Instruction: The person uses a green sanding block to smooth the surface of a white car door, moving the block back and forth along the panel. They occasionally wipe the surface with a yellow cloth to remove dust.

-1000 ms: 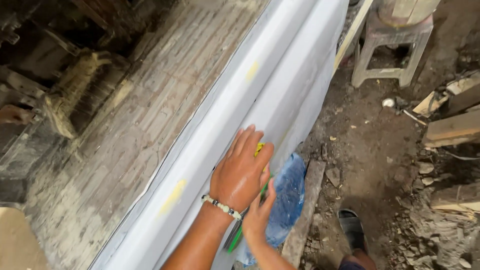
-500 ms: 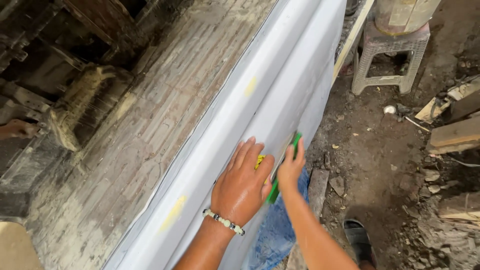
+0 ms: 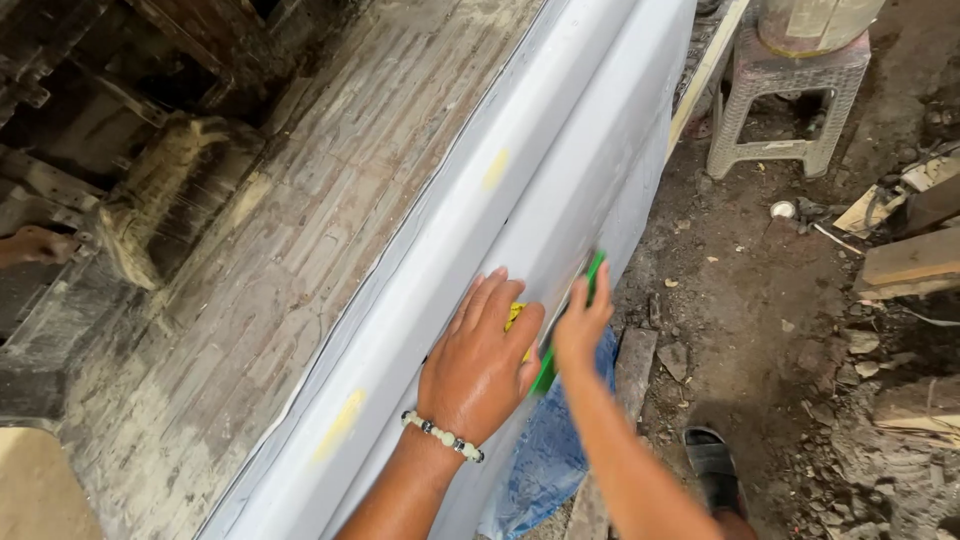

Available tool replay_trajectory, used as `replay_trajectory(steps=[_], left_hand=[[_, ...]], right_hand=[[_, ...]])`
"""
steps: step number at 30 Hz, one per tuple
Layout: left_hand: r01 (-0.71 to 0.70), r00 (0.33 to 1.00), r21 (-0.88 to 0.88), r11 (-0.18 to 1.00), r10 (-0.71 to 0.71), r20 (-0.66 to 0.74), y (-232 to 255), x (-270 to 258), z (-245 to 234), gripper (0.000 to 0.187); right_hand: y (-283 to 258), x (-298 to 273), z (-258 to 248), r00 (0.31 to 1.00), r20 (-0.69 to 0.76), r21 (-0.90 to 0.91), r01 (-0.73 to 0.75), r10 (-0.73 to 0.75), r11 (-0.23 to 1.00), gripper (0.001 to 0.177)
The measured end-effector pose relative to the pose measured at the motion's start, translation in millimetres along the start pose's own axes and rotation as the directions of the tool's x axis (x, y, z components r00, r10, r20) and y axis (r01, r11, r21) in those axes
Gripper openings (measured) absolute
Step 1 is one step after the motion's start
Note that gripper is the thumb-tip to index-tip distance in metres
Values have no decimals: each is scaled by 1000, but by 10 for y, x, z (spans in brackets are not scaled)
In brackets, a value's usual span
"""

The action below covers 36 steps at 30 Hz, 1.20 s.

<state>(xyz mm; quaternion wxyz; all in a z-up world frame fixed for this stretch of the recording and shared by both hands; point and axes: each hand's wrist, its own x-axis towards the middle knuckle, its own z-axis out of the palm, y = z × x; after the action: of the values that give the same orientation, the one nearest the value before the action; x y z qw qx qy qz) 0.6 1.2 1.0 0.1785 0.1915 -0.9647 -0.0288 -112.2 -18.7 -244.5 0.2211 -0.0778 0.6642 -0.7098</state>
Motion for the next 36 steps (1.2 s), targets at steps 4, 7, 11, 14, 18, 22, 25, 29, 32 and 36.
replay_trajectory(steps=[4, 7, 11, 14, 18, 22, 25, 29, 32, 36], left_hand=[[-1, 1000, -5, 1000, 1, 5, -8, -38, -4, 35], [-24, 1000, -2, 1000, 24, -19, -48, -11, 43, 35], [-33, 999, -8, 999, 33, -34, -1, -22, 18, 37], [-44, 998, -13, 999, 44, -53, -17, -35, 8, 34], [-54, 998, -2, 999, 54, -40, -29, 14, 16, 37], [-43, 998, -19, 999, 42, -53, -54, -2, 37, 38], [-42, 998, -23, 999, 41, -48, 9, -53, 32, 37], [-23, 999, -25, 999, 22, -23, -4, -43, 26, 39], [-62, 995, -6, 998, 61, -75, -56, -41, 73, 37], [-36, 999, -14, 999, 36, -6, -6, -117, 106, 33]], right_hand=[[249, -1514, -72, 996, 89, -73, 26, -19, 997, 68], [395, -1418, -42, 993, 97, -101, 80, -70, 992, 66], [198, -270, -18, 996, -71, -90, -52, 45, 995, 56], [341, -688, 25, 987, -27, 77, 162, -161, 984, 57], [84, -1063, -15, 998, 63, 222, -26, 12, 975, 62], [-41, -551, 34, 995, 91, 198, -60, 43, 978, 63], [-199, -391, -63, 998, 9, 132, 58, -60, 989, 59], [-114, -805, -26, 957, 26, 133, 284, -290, 949, 59], [-329, -604, 11, 936, 13, 12, 352, -352, 936, 59], [-750, 293, -108, 1000, 17, 223, 7, -11, 975, 57]])
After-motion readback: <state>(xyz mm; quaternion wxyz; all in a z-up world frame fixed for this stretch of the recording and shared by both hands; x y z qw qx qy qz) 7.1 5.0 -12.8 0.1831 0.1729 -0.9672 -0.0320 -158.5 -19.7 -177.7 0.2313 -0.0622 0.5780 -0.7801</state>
